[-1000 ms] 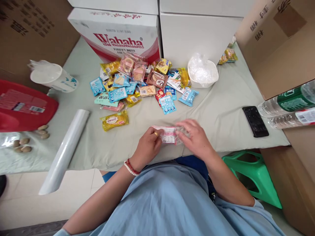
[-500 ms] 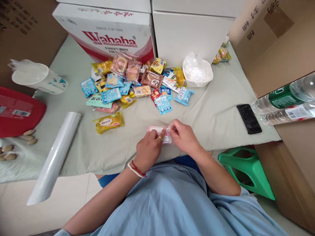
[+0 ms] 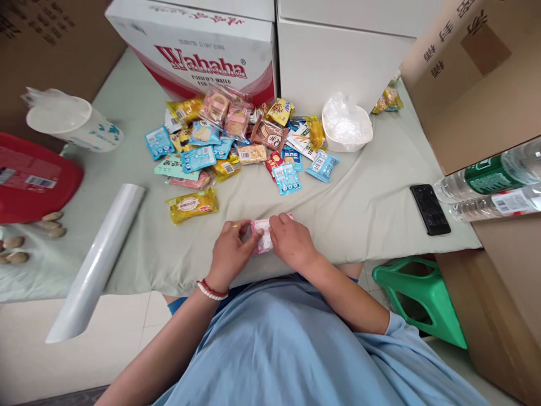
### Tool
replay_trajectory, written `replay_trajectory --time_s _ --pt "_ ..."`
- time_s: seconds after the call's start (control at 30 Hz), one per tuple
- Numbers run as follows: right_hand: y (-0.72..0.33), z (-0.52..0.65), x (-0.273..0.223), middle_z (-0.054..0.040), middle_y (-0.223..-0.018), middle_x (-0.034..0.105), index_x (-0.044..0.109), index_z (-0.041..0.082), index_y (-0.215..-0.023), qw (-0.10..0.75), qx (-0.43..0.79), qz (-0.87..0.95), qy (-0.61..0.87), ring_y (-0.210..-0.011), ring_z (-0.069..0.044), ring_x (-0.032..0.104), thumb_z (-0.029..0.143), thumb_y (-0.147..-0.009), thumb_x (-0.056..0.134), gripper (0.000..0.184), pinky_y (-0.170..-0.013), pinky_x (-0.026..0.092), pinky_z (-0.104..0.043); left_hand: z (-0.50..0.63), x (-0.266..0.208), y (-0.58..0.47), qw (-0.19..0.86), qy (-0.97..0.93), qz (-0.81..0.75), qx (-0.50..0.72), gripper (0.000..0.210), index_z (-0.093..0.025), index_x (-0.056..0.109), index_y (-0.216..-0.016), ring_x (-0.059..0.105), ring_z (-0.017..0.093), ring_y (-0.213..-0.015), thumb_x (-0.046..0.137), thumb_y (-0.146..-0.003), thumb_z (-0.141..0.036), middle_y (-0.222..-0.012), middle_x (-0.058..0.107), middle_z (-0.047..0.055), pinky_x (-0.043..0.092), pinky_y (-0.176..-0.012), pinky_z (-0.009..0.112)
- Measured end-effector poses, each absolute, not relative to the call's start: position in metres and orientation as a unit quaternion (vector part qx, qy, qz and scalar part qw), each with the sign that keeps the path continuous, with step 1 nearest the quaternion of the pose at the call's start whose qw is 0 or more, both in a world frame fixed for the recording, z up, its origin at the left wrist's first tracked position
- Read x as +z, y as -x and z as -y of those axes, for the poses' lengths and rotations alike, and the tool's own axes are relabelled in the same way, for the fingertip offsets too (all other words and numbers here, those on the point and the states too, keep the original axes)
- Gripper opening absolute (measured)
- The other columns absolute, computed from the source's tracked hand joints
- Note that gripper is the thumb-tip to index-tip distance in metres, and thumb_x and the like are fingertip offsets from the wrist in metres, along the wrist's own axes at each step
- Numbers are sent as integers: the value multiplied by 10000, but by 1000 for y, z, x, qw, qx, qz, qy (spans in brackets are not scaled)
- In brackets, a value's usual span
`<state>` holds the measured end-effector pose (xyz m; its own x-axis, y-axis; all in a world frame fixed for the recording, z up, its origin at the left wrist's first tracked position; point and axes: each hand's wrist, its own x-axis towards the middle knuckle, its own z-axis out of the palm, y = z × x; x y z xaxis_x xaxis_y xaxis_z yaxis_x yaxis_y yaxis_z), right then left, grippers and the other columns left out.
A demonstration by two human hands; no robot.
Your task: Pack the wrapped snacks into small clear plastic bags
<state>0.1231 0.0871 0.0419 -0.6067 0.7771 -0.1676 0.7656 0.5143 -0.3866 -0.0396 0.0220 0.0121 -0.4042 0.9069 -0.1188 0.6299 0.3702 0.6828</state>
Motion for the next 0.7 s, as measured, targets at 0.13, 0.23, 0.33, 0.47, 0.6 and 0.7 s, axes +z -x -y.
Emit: replay_trajectory --time_s 0.13,0.23,0.33,0.47,0.6,0.7 --pt "-131 -84 32 -107 -1133 598 649 215 -1045 113 248 852 447 -925 -217 605 228 -1043 440 210 -747 473 -303 -27 14 25 227 -542 -776 229 373 -162 653 -1163 632 294 -1001 674 -921 -446 -1089 605 118 535 -891 431" --pt "-141 -79 27 -112 -1098 571 664 208 -1013 207 303 810 457 -995 -226 616 235 -1018 466 200 -854 520 -337 -27 23 16 211 -547 -763 272 319 -187 627 -1098 621 269 -948 735 -881 -395 -1023 590 82 533 -876 409" --pt "-154 -69 27 -104 -1067 590 668 215 -1007 286 380 742 472 -970 -225 622 310 -1012 507 187 -865 540 -355 -21 33 0 184 -568 -732 328 255 -204 618 -1089 610 222 -885 708 -909 -360 -1011 577 60 520 -797 344" --pt "-171 -56 29 -57 -1007 648 621 252 -1015 402 571 529 482 -904 -214 637 477 -992 557 236 -815 554 -354 -14 33 -27 44 -668 -645 368 180 -224 637 -1152 600 197 -904 576 -984 -247 -1084 608 74 476 -780 322" --pt "-188 -54 28 -18 -1008 702 610 278 -1134 443 706 314 456 -888 -195 653 579 -900 704 392 -803 541 -328 -18 15 -46 -43 -751 -531 390 301 -259 597 -1270 628 231 -1008 609 -975 -199 -1073 659 78 451 -827 366" --pt "-197 -58 21 -16 -1069 738 618 288 -1219 404 721 308 472 -955 -201 675 511 -776 874 557 -877 534 -338 -22 7 -52 39 -765 -482 426 551 -232 489 -1422 615 297 -1143 682 -956 -453 -1164 653 133 489 -947 451"
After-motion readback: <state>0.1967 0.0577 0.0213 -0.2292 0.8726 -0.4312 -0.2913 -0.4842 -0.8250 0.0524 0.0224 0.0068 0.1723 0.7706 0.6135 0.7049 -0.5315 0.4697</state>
